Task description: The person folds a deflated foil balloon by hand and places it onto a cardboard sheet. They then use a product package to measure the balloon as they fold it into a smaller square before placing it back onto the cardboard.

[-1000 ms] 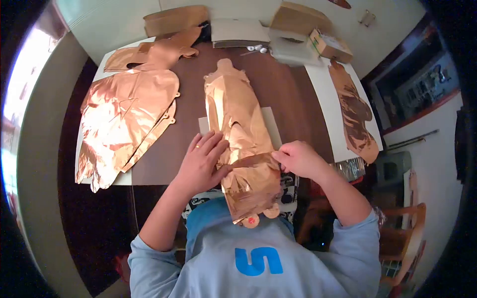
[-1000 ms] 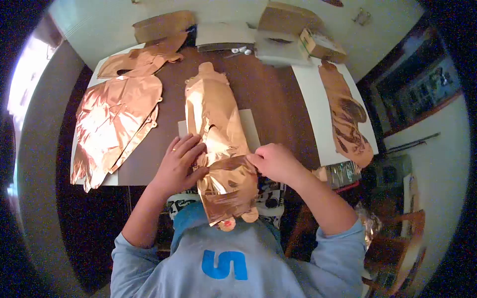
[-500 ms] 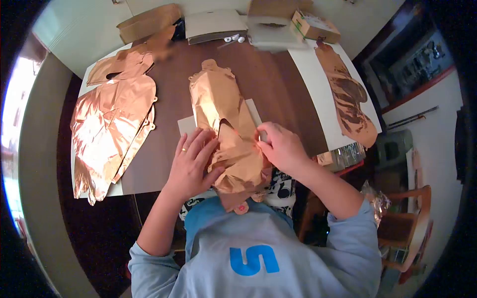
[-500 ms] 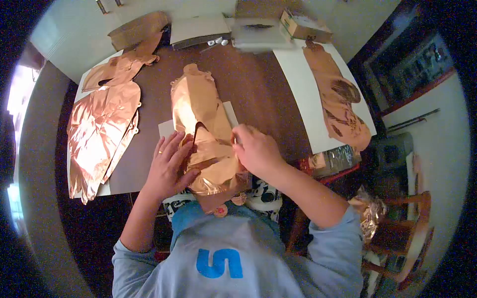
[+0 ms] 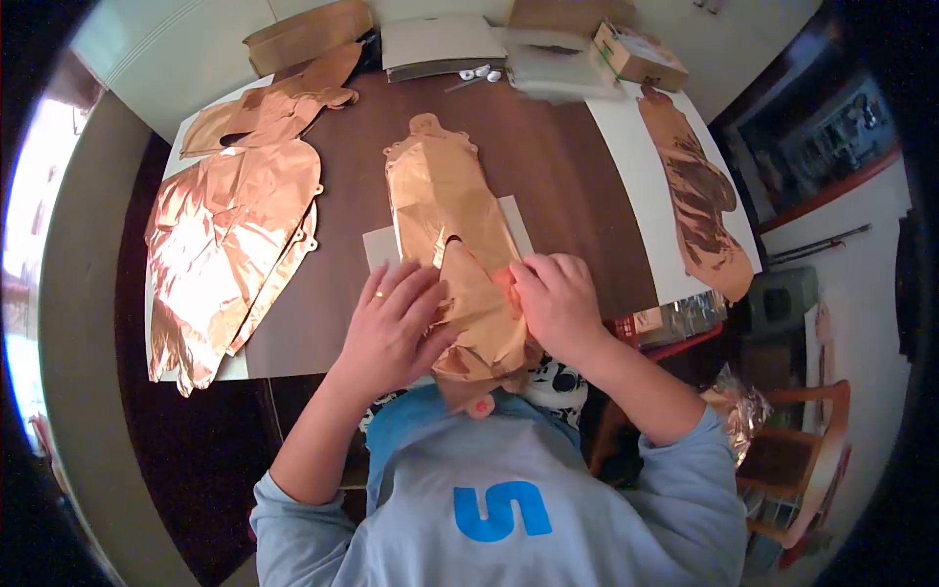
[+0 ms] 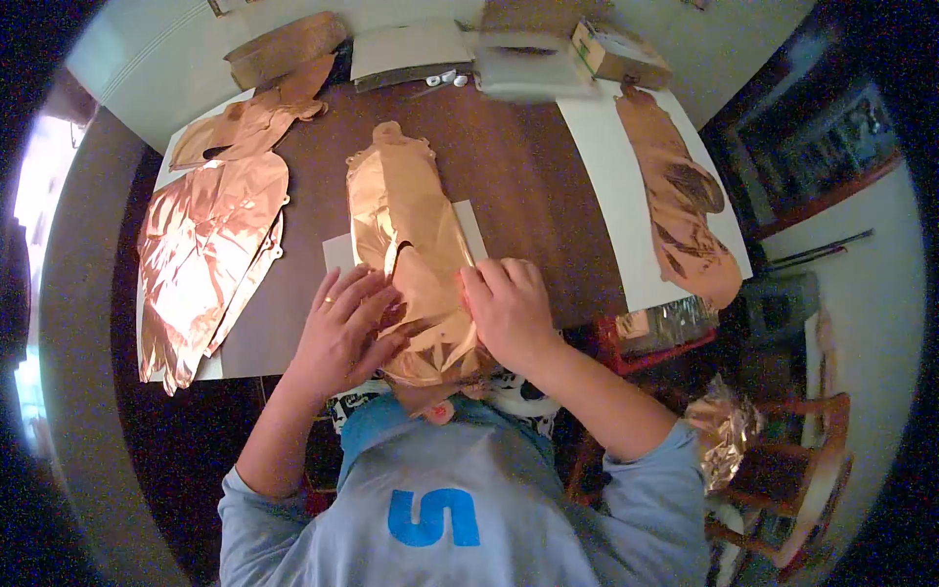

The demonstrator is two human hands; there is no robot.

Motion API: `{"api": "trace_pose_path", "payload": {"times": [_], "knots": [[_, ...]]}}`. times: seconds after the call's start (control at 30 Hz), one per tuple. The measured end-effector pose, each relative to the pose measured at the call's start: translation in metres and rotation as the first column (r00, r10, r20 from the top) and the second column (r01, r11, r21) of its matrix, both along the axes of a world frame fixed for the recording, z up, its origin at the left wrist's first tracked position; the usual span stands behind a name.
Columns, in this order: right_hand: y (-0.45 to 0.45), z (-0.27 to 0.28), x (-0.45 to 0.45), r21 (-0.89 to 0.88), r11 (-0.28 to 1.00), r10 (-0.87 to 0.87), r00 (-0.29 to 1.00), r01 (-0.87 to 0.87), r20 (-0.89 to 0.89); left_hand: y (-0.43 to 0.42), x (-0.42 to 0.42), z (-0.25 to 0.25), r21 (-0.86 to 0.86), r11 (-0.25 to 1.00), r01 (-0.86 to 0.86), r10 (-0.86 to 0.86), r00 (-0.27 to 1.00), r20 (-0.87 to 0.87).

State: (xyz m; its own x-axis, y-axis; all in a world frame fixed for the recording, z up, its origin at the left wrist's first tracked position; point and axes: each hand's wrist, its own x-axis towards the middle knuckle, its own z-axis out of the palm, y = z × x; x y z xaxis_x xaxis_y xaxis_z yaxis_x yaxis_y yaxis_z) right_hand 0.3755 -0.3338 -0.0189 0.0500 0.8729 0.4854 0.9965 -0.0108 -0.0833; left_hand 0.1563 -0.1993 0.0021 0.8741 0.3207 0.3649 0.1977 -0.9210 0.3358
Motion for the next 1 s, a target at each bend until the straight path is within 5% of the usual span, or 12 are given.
{"api": "trace_pose_path", "payload": {"times": [0.23, 0.4, 0.6, 0.87, 1.0], "knots": [[0.002, -0.004, 0.002, 0.054, 0.997, 0.052, 0.997, -0.050, -0.052, 0.016, 0.010, -0.010, -0.110, 0.989, 0.095, -0.098, 0.995, -0.018], [-0.008, -0.007, 0.013, 0.146, 0.986, 0.121, 0.941, -0.078, -0.315, 0.002, -0.016, -0.012, -0.081, 0.996, -0.045, 0.044, 0.999, -0.015], [-0.039, 0.014, 0.018, 0.118, 0.992, 0.018, 0.901, 0.038, -0.434, -0.024, -0.032, -0.024, -0.017, 0.994, -0.107, 0.106, 0.993, -0.060], [-0.091, 0.002, -0.018, -0.281, 0.952, -0.298, 0.590, 0.123, -0.750, -0.031, -0.029, -0.021, 0.000, 0.988, -0.157, 0.157, 0.985, -0.076], [-0.088, -0.038, -0.030, -0.233, 0.970, -0.242, 0.346, 0.070, -0.906, -0.033, -0.030, -0.018, -0.002, 0.990, -0.138, 0.138, 0.989, -0.055]]}}
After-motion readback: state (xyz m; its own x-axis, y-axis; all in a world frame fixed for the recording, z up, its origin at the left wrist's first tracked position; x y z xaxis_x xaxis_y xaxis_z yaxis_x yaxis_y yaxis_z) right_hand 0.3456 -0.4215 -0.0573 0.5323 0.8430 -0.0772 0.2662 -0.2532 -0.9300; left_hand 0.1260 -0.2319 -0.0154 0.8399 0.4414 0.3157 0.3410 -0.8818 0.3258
